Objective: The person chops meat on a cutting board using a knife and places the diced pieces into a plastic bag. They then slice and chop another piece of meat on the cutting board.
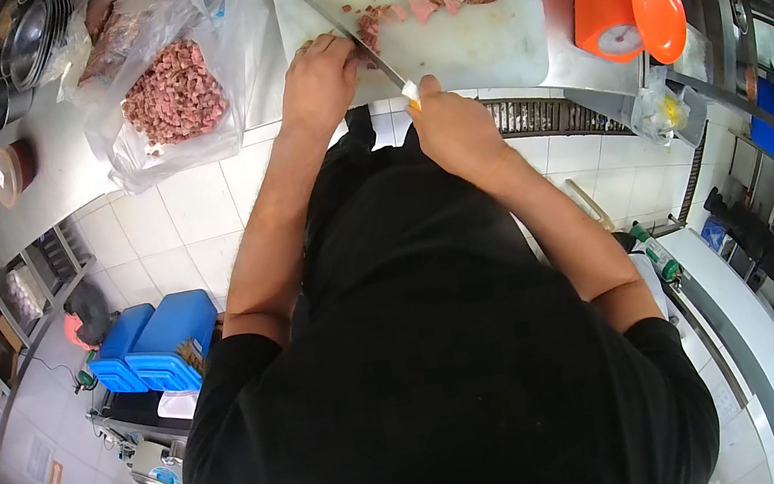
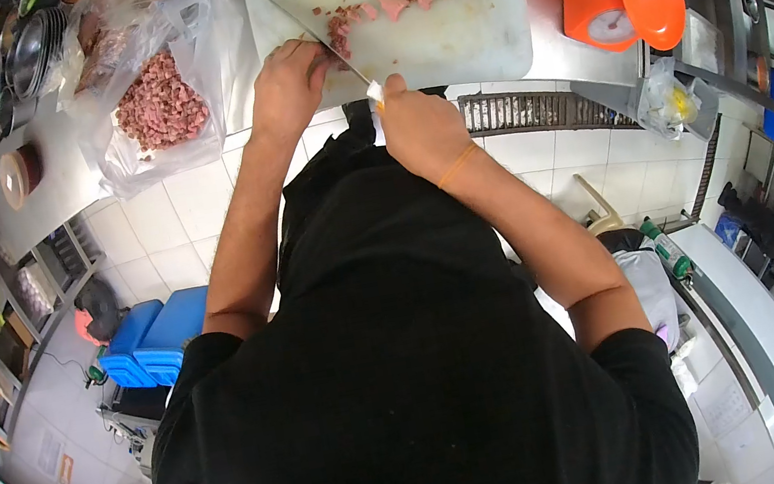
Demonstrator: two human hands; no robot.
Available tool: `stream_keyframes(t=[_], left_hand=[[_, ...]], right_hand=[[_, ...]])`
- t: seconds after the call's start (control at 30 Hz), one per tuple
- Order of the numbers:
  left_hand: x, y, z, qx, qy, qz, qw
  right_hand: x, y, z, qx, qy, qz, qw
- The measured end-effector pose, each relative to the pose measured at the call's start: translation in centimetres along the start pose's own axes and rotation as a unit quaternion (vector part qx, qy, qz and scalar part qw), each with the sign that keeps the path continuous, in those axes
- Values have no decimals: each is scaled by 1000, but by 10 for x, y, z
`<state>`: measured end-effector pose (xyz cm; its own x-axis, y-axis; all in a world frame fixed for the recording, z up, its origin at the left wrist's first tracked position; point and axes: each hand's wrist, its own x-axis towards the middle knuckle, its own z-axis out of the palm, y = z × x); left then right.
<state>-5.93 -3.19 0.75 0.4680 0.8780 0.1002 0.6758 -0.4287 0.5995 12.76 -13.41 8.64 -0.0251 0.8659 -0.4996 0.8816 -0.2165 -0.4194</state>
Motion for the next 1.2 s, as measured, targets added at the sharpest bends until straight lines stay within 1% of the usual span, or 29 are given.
stream_keyframes(t=[0.07, 0.17, 0.23, 0.37, 0.53, 0.63, 0.73, 0.83, 0.93, 1.03, 1.1, 1.13, 1.2], left_hand=[[-2, 0, 1, 5, -3, 7, 1000], [-3, 1, -1, 14, -22, 5, 1000], [0, 0, -2, 27, -36, 4, 999], [-5, 3, -4, 5, -9, -1, 1000], [-13, 4, -7, -29, 12, -48, 998], [-14, 12, -11, -43, 4, -64, 997], [-15, 14, -1, -19, 57, -48, 997], [-12, 13, 17, -38, 154, -19, 987], [-2, 13, 34, -104, 194, -22, 975], [5, 12, 41, -109, 173, -16, 979], [14, 13, 45, -97, 168, -13, 981], [17, 14, 46, -90, 166, -13, 982], [24, 16, 50, -30, 168, 8, 985]], right_hand=[[20, 6, 23, 21, 18, 7, 1000], [43, 4, 29, 35, 62, -36, 997], [52, 1, 22, 22, 49, -40, 998], [46, 5, 3, 23, 46, -54, 997], [9, 33, -14, -18, 92, -1, 996], [-10, 58, -17, -45, 105, 39, 993], [-22, 80, -7, -69, 113, 54, 990], [-28, 88, 4, -70, 123, 42, 989], [-32, 85, 15, -45, 112, 21, 992], [-35, 85, 26, 0, 102, 7, 995], [-37, 85, 31, 29, 90, 13, 995], [-39, 88, 37, 65, 96, 11, 993], [-39, 90, 41, 136, 107, 6, 985]])
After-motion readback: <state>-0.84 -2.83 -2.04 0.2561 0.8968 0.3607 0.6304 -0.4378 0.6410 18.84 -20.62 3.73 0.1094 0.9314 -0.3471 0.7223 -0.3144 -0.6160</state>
